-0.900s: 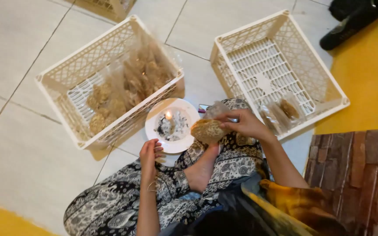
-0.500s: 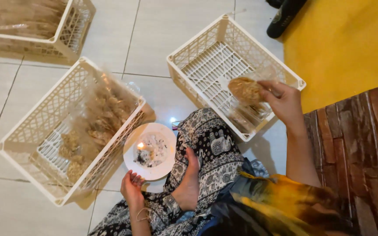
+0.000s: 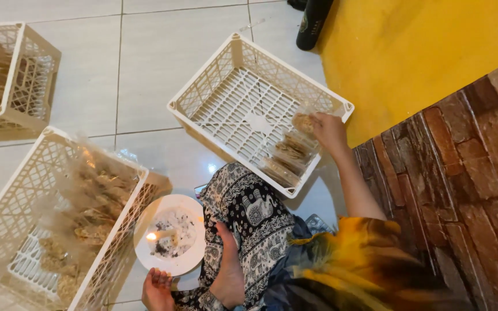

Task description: Sealing plastic bags containing food items using a candle flame and organizing them into crates.

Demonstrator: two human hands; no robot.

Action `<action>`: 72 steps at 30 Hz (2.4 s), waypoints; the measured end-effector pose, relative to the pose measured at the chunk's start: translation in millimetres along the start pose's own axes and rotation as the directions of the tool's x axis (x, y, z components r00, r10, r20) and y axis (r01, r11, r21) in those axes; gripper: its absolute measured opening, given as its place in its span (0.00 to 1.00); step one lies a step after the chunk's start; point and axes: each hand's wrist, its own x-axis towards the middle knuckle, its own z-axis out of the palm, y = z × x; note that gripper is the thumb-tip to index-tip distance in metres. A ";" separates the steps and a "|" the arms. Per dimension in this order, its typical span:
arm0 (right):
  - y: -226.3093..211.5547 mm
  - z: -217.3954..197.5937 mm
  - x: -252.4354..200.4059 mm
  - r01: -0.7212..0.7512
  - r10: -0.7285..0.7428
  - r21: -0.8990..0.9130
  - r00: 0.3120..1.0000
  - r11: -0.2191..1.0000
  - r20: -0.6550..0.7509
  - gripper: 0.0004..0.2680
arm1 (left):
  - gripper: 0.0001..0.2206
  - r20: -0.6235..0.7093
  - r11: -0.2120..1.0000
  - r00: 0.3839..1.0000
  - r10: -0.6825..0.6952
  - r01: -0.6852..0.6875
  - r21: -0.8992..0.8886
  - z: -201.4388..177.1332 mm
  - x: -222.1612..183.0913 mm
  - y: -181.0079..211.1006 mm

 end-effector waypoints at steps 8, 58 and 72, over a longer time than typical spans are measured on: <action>-19.5 11.2 -5.4 -0.153 0.203 -0.186 0.933 0.971 0.297 0.11 | 0.11 -0.151 0.994 0.985 -0.081 0.090 0.057 11.1 0.3 3.1; -9.0 54.4 81.4 -0.358 0.303 -0.128 0.489 0.925 0.818 0.27 | 0.11 -0.096 0.992 0.987 -0.126 0.128 0.016 2.6 2.6 -1.7; -65.2 17.2 86.0 -0.102 0.093 -0.011 0.848 0.995 0.521 0.19 | 0.10 -0.158 0.991 0.987 0.032 -0.052 -0.123 7.3 -23.1 15.1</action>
